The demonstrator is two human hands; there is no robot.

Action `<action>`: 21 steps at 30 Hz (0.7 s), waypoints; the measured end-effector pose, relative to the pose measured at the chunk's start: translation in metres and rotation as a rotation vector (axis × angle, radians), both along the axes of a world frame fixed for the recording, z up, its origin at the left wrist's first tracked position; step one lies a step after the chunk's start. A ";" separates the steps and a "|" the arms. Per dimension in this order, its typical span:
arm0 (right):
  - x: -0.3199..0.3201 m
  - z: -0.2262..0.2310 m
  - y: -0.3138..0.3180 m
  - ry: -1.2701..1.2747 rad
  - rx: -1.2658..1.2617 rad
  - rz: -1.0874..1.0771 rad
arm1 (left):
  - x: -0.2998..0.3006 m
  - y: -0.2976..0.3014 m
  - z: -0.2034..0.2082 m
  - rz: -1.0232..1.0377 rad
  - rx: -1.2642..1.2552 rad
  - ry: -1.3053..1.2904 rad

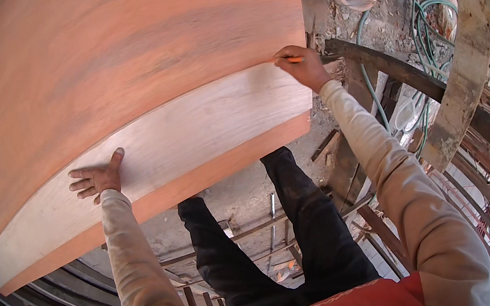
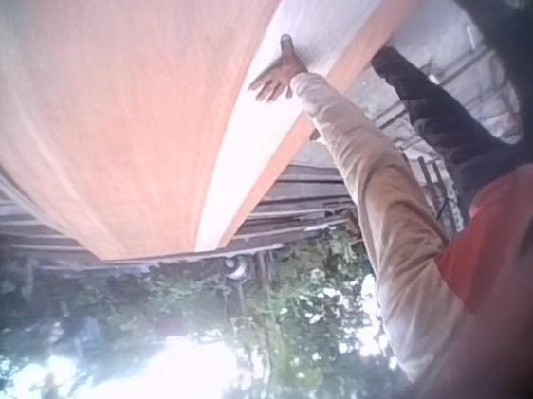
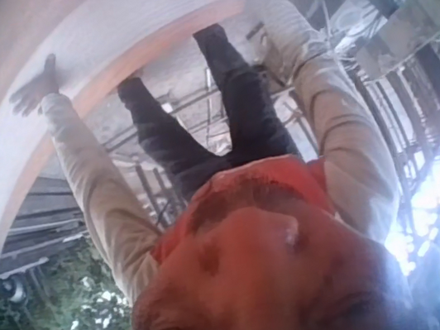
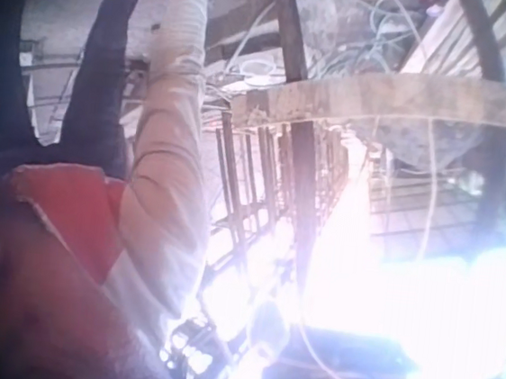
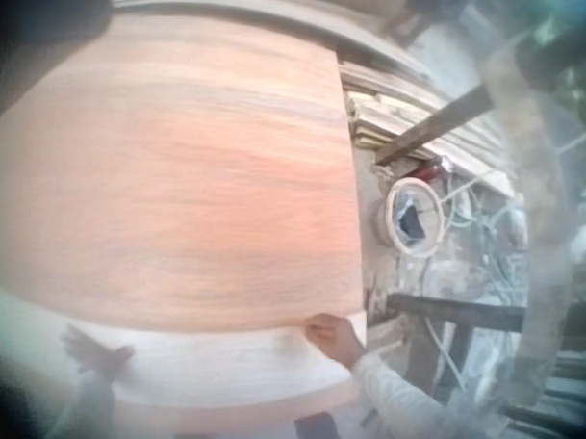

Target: The person marks lines on a wooden board using a pencil while keeping it steady by hand and with their legs.

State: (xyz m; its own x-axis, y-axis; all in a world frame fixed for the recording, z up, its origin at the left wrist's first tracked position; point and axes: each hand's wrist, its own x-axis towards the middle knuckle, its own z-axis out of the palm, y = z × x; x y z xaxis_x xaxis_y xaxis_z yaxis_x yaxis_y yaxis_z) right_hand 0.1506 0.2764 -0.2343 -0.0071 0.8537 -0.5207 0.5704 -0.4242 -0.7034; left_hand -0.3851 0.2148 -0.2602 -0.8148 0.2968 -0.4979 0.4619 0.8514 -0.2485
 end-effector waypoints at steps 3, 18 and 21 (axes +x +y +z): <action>-0.119 0.001 -0.007 0.274 0.087 0.027 | -0.006 -0.007 -0.002 -0.013 0.015 0.016; 0.173 0.001 -0.017 -0.491 -0.191 -0.002 | -0.007 -0.013 -0.017 -0.080 0.063 0.058; 0.199 -0.004 -0.021 -0.555 -0.139 -0.254 | 0.005 0.000 -0.014 -0.037 0.020 0.044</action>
State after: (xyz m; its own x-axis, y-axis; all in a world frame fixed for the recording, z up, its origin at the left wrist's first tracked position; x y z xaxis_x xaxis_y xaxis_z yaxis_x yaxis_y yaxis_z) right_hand 0.3493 0.2553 -0.2384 0.4907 0.7174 -0.4945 0.7039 -0.6609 -0.2603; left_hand -0.3798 0.2153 -0.2745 -0.8242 0.3366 -0.4554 0.4822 0.8388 -0.2528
